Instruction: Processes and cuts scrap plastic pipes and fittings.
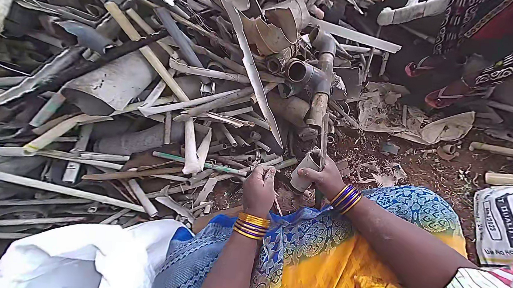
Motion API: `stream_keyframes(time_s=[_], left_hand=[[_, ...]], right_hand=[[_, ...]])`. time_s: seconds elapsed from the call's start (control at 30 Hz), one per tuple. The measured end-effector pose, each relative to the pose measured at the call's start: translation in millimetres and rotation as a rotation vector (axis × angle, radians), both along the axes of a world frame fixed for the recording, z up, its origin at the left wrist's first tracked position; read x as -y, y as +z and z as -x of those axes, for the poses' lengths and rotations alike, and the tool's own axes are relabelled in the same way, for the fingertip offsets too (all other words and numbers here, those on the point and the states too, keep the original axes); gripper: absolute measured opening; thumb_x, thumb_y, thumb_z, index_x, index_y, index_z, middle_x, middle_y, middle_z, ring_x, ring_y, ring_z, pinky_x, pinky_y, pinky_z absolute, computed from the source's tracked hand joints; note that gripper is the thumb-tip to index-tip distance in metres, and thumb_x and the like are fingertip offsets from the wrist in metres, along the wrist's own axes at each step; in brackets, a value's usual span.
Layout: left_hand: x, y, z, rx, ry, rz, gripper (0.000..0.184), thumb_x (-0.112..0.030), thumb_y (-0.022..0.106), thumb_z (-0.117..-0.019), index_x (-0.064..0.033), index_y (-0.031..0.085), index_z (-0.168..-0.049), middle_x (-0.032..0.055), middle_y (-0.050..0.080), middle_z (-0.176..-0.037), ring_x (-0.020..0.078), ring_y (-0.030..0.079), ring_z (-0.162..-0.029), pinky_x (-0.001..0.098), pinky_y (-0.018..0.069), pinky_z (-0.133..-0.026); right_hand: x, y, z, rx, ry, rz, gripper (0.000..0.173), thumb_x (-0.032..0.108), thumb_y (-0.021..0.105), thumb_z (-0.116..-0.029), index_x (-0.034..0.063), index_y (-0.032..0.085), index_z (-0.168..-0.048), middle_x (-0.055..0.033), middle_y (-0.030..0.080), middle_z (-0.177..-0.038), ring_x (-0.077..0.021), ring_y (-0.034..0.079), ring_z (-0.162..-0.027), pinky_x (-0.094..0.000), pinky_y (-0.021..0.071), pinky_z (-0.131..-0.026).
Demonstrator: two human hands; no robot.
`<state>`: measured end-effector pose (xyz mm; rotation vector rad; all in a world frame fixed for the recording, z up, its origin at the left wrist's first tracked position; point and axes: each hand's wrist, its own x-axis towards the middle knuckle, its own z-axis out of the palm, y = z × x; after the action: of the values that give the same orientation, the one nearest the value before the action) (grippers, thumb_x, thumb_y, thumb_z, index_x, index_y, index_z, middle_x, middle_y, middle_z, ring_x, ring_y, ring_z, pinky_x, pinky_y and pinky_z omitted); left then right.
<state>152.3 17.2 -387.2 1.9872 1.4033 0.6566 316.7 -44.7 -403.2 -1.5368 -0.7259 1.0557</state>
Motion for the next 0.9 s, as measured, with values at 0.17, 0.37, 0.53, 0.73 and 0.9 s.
stream_keyframes(time_s=[0.17,0.37,0.53,0.73,0.9], left_hand=[[-10,2,-1,-0.030,0.069,0.101,0.029,-0.019,0.057,-0.1064,0.0069,0.068,-0.115,0.0229,0.072,-0.105,0.0311,0.070,-0.101,0.0495,0.0507,-0.095],[-26,0,2,-0.091,0.126,0.270,0.032,-0.022,0.054,-0.1083,0.0048,0.065,-0.123,0.0233,0.070,-0.115,0.0320,0.066,-0.111,0.0492,0.0469,-0.101],[-23,-9,-3,-0.257,-0.147,0.588,0.029,-0.021,0.055,-0.1080,0.0026,0.066,-0.121,0.0183,0.068,-0.113,0.0248,0.065,-0.103,0.0438,0.0480,-0.097],[-14,-16,-6,-0.745,-0.398,0.621,0.032,-0.020,0.056,-0.1054,0.0034,0.066,-0.124,0.0240,0.065,-0.127,0.0355,0.062,-0.121,0.0553,0.0449,-0.105],[-21,-35,13,-0.863,-0.241,0.569,0.039,-0.024,0.055,-0.1050,0.0009,0.062,-0.134,0.0237,0.061,-0.140,0.0385,0.056,-0.134,0.0585,0.0435,-0.110]], right_hand=[[5,5,2,-0.175,0.069,-0.085,0.044,0.009,0.072,-0.0810,0.0031,0.054,-0.120,-0.0035,0.064,-0.090,-0.0074,0.064,-0.071,-0.0225,0.0536,-0.060],[18,6,4,-0.394,0.166,-0.277,0.051,0.021,0.075,-0.0693,0.0135,0.052,-0.114,0.0000,0.072,-0.094,-0.0096,0.072,-0.081,-0.0254,0.0603,-0.067],[18,-3,-6,-0.638,-0.015,-0.447,0.063,0.035,0.089,-0.0665,0.0164,0.057,-0.118,-0.0041,0.075,-0.093,-0.0121,0.073,-0.075,-0.0258,0.0601,-0.064],[1,9,-32,-0.402,-0.438,-0.546,0.032,0.018,0.059,-0.0932,0.0150,0.049,-0.124,-0.0026,0.072,-0.099,-0.0084,0.070,-0.075,-0.0235,0.0579,-0.062],[8,66,-120,-0.213,-0.992,-0.662,0.021,0.019,0.057,-0.1047,0.0107,0.052,-0.123,-0.0032,0.062,-0.098,-0.0112,0.065,-0.083,-0.0286,0.0565,-0.071]])
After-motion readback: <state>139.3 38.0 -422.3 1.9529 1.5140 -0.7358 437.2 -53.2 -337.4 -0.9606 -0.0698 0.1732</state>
